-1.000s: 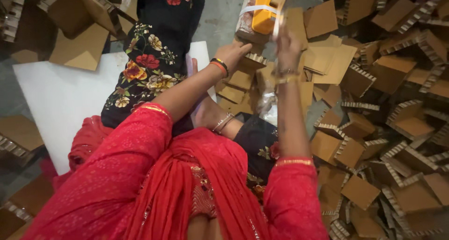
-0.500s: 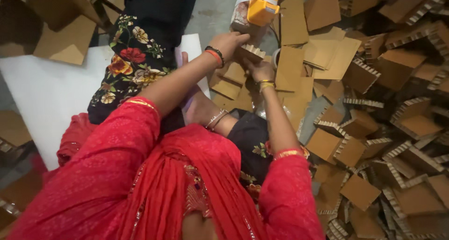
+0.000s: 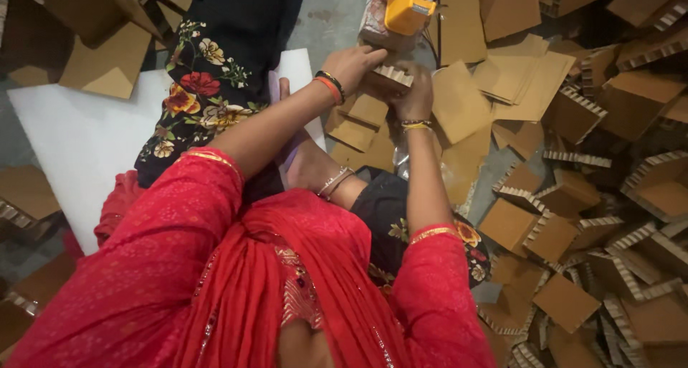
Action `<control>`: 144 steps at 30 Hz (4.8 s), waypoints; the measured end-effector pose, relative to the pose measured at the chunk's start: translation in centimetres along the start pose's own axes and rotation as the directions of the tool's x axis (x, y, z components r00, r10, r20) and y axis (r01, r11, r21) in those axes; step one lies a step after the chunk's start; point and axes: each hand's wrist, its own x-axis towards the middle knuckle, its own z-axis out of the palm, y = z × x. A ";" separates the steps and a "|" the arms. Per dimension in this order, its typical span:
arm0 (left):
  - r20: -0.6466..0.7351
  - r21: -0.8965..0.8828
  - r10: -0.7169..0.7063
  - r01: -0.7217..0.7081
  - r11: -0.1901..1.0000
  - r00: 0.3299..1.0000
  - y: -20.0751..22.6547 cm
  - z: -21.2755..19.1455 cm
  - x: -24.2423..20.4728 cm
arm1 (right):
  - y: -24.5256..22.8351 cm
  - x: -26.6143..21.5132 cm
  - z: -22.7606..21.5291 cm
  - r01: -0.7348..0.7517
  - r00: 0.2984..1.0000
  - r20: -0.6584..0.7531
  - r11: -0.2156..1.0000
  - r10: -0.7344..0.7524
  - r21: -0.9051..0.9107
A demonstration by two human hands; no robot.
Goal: The person sits on the floor surrounded by cardboard pieces and assembles small boxes. They pick up flat cardboard sheets, fold them into box shapes, and secure the edges using a yellow tape dispenser. The finished boxes are placed into a pile on the floor.
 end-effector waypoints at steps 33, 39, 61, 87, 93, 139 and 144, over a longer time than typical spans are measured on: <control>-0.159 0.372 0.648 -0.563 0.738 0.745 2.3 0.3 -4.2 | 10.3 -2.0 1.7 -0.456 0.890 0.221 0.782 0.399 0.424; -0.103 0.371 0.599 -0.528 0.764 0.794 2.9 -0.3 -5.3 | 4.8 -3.9 -2.4 -0.061 0.938 0.339 0.925 -0.075 0.374; -0.195 0.240 0.466 -0.419 0.876 0.863 1.8 0.6 -4.1 | -8.5 -2.7 -8.4 0.419 0.908 0.038 0.899 -0.418 -0.128; -0.346 -0.420 -0.203 0.043 0.907 0.916 2.2 1.7 0.6 | -4.5 -2.4 -0.7 0.090 0.973 -0.228 0.833 0.044 0.545; -0.326 -0.431 -0.285 0.127 0.893 0.901 1.1 3.4 0.7 | -1.3 -0.7 1.2 -0.217 0.924 -0.089 0.702 0.372 0.678; -0.096 -0.323 -0.404 0.355 0.877 0.910 -1.5 4.0 4.6 | -2.2 1.6 -0.4 0.010 0.975 -0.210 0.957 -0.074 -0.291; -0.120 -0.279 -0.408 0.364 0.889 0.905 -1.3 4.2 4.2 | -4.2 3.1 -1.7 -0.028 0.971 -0.226 0.981 0.072 0.191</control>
